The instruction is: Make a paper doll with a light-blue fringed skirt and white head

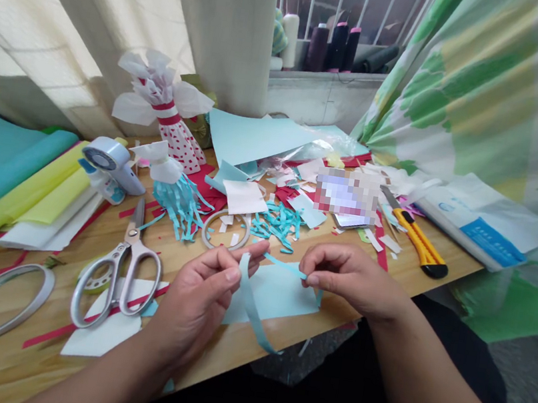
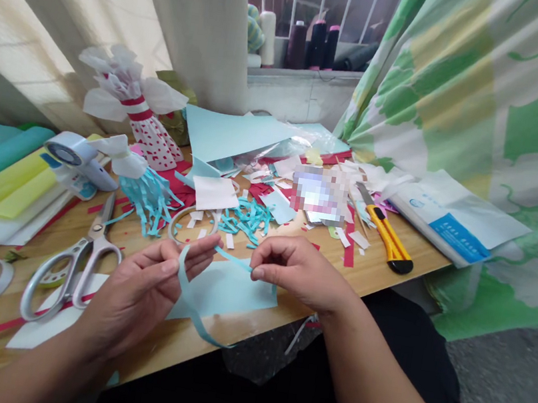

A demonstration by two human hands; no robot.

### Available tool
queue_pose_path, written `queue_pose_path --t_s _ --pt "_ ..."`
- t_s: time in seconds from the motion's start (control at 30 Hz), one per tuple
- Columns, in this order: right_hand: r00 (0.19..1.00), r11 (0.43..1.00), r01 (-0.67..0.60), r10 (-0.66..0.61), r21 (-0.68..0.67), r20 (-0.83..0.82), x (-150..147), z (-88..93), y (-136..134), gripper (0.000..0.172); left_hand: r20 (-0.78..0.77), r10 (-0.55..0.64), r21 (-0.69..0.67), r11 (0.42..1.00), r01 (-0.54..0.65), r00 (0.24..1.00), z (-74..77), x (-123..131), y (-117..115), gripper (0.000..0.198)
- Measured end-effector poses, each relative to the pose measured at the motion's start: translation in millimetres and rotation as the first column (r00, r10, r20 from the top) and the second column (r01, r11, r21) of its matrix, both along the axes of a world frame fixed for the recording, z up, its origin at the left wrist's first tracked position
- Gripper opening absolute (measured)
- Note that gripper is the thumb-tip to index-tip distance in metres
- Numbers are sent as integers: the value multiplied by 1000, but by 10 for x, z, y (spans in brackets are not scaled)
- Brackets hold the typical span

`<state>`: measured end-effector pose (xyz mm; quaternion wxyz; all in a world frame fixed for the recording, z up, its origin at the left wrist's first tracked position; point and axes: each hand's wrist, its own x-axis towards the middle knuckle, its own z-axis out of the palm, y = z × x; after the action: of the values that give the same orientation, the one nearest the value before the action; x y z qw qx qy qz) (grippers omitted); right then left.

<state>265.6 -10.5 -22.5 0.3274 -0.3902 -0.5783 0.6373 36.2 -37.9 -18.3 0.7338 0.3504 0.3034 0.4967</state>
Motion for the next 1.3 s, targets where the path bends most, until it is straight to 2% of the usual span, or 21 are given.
queue_pose_path --t_s 0.1,0.17,0.5,0.9,1.03,1.17,1.3 --pt "993 992 33 -19 120 -114 -37 5 -9 10 -21 -28 -46 999 27 999 -5 7 -3 20" --pt "979 984 92 -61 151 -196 -76 2 -14 9 -25 -50 -76 996 48 998 -7 16 -14 20" --pt "876 977 214 -182 22 -447 -314 6 -21 5 3 -155 -119 981 154 988 -32 50 -44 17" --pt "846 931 364 -312 40 -431 -451 27 45 8 15 -241 -177 955 240 970 -11 50 -62 15" --pt "857 938 344 -295 44 -422 -447 35 37 6 -94 -218 -183 963 198 972 0 49 -56 15" --pt "867 944 329 -288 31 -407 -422 61 15 6 -271 -108 -97 992 84 957 -27 26 -36 16" --pt "885 952 305 -275 20 -376 -396 86 -26 7 -358 -98 -42 995 89 928 -58 3 -28 16"
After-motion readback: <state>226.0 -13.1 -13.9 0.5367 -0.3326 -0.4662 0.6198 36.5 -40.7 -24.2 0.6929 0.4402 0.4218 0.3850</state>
